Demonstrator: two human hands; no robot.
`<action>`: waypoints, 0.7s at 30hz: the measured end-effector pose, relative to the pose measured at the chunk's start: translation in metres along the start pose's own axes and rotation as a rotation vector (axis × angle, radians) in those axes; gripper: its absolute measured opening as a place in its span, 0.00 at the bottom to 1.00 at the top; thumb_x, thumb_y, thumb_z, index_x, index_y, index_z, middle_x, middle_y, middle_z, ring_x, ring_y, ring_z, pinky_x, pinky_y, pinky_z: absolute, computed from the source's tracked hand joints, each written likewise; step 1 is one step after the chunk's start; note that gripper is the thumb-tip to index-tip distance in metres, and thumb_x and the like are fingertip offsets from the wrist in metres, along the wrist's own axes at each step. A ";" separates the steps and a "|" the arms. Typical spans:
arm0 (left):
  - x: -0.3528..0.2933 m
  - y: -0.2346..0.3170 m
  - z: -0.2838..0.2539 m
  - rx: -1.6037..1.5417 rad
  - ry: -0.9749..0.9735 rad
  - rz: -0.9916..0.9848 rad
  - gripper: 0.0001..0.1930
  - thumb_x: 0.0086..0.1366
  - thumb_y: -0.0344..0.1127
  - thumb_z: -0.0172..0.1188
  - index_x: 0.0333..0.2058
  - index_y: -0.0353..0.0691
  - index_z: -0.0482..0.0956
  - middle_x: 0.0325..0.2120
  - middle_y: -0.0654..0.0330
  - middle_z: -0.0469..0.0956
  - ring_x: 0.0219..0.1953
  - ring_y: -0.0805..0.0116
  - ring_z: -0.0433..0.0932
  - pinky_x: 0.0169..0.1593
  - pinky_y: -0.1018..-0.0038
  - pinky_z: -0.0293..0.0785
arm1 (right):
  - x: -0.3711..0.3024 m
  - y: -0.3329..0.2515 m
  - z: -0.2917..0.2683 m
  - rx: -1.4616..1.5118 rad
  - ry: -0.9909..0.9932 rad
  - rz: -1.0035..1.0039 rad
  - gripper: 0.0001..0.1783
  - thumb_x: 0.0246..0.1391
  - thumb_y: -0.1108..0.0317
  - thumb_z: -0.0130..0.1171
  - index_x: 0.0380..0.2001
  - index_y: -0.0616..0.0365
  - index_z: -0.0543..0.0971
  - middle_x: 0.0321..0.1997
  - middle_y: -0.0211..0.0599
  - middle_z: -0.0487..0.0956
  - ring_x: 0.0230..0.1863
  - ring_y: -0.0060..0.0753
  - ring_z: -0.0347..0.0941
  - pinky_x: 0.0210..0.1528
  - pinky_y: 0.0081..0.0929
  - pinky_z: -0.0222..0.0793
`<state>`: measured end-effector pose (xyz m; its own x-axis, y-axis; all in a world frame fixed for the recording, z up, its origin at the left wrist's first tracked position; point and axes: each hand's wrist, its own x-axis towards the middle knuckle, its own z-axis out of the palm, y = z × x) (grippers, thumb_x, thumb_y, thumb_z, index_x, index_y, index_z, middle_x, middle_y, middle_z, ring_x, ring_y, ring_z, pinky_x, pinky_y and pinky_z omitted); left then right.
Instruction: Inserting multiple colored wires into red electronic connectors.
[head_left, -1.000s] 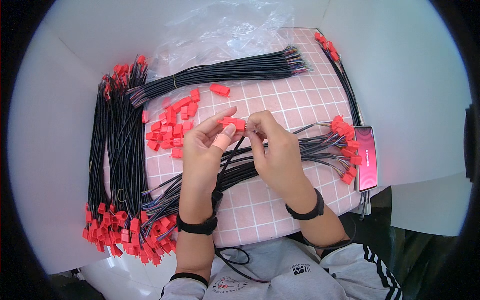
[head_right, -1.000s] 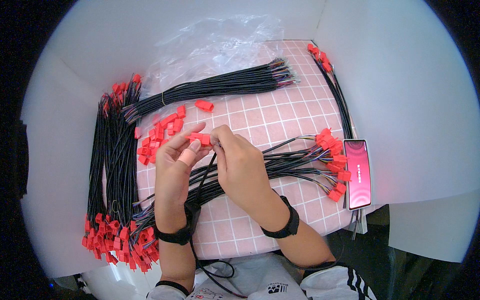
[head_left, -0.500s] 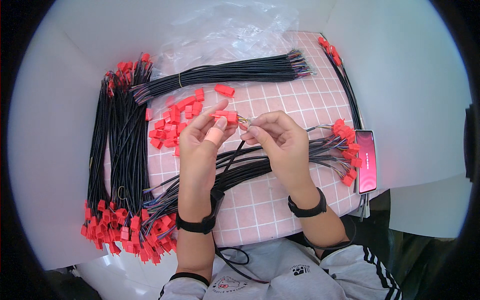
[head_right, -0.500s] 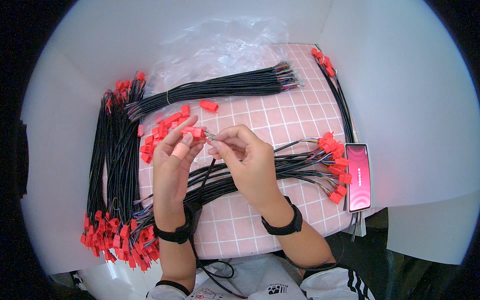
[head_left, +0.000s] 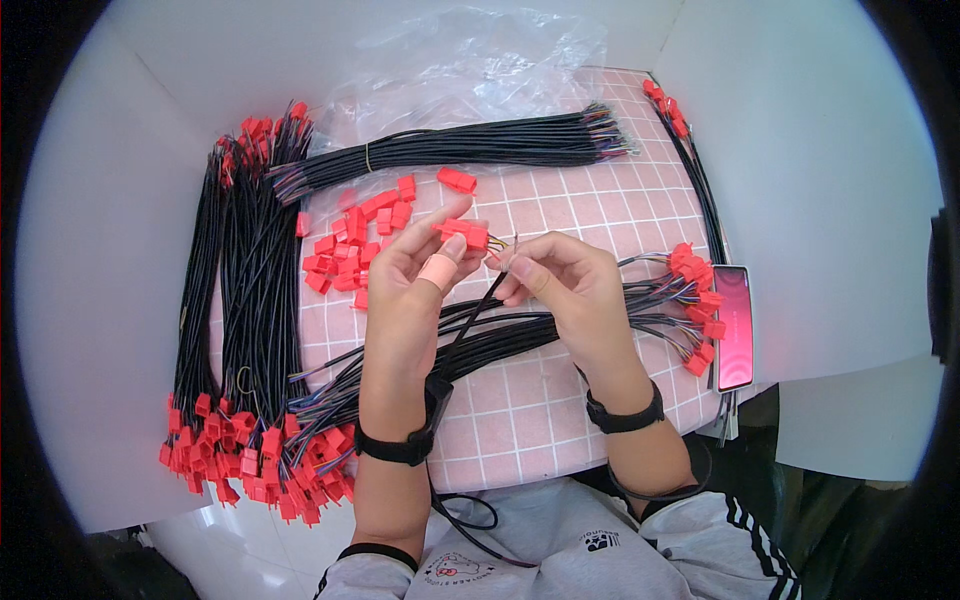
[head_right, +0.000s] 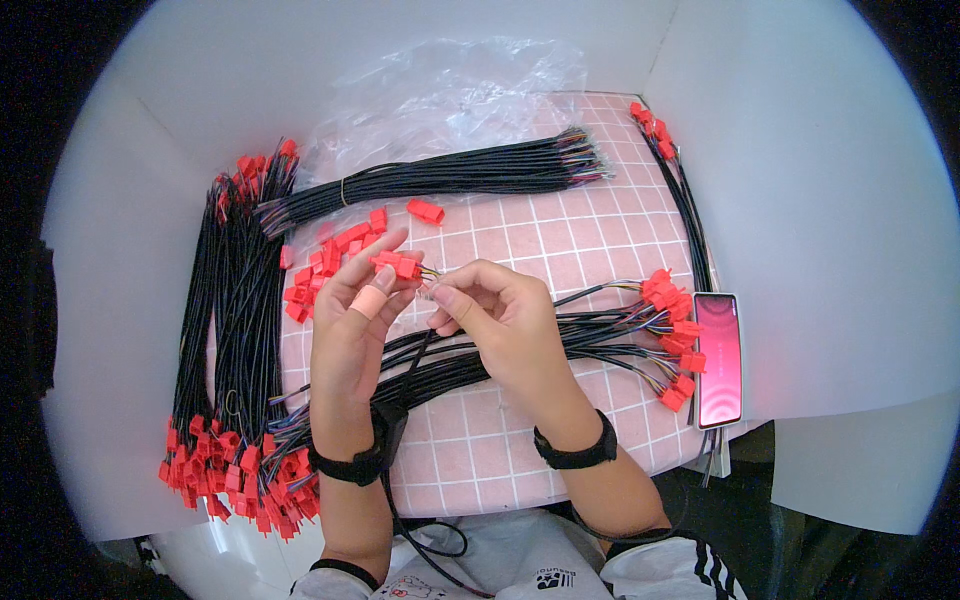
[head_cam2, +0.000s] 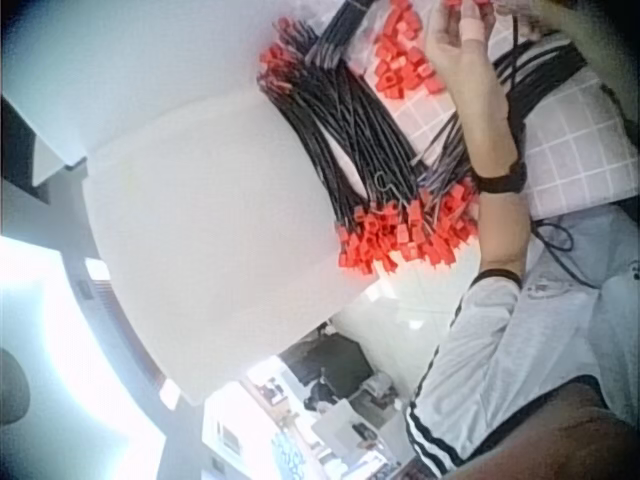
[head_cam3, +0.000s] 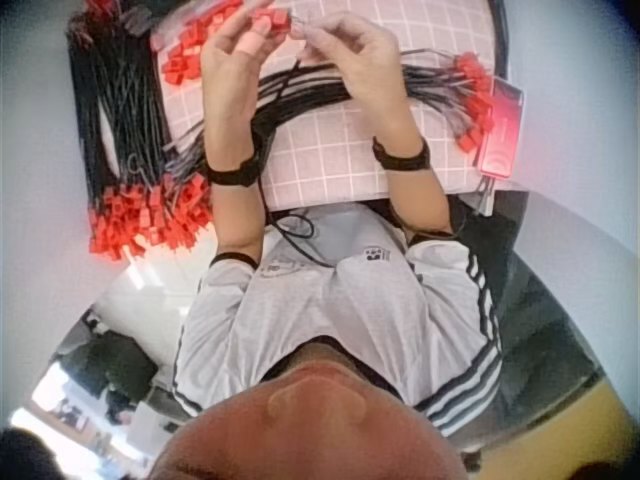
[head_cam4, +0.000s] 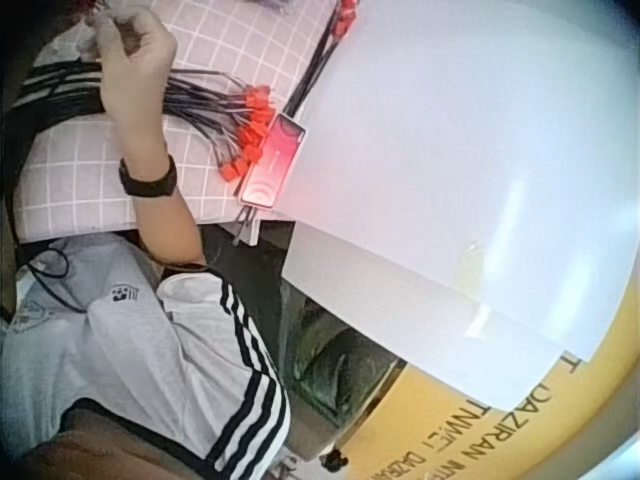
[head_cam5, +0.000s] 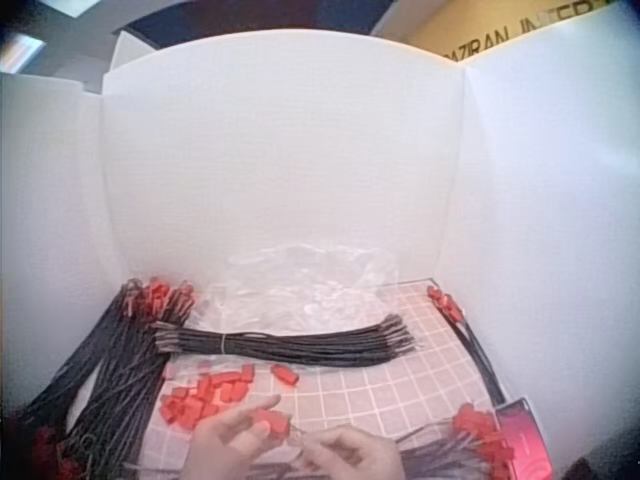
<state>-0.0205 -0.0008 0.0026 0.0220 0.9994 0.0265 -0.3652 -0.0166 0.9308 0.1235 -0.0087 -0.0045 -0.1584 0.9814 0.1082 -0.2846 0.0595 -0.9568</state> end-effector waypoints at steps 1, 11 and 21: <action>0.000 0.001 0.000 -0.014 -0.024 0.008 0.17 0.57 0.27 0.51 0.47 0.31 0.68 0.38 0.52 0.74 0.39 0.71 0.73 0.43 0.77 0.70 | 0.000 0.000 -0.002 0.001 0.000 0.002 0.07 0.51 0.73 0.52 0.29 0.67 0.74 0.28 0.35 0.76 0.26 0.20 0.71 0.30 0.14 0.68; 0.000 -0.001 0.002 0.083 -0.114 0.033 0.18 0.58 0.28 0.48 0.49 0.34 0.67 0.40 0.53 0.73 0.40 0.73 0.73 0.43 0.79 0.70 | -0.002 -0.004 -0.008 -0.132 -0.079 0.079 0.05 0.46 0.76 0.54 0.22 0.68 0.75 0.28 0.35 0.71 0.24 0.20 0.69 0.26 0.16 0.67; 0.000 -0.001 0.003 0.184 -0.150 0.093 0.18 0.57 0.26 0.48 0.49 0.34 0.67 0.39 0.54 0.73 0.40 0.71 0.72 0.44 0.77 0.69 | -0.001 -0.001 -0.012 -0.151 -0.073 0.086 0.06 0.47 0.74 0.54 0.22 0.68 0.74 0.24 0.32 0.72 0.21 0.18 0.68 0.23 0.14 0.65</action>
<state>-0.0178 -0.0009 0.0028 0.1388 0.9779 0.1561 -0.1968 -0.1273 0.9721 0.1354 -0.0076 -0.0069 -0.2457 0.9686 0.0379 -0.1229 0.0076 -0.9924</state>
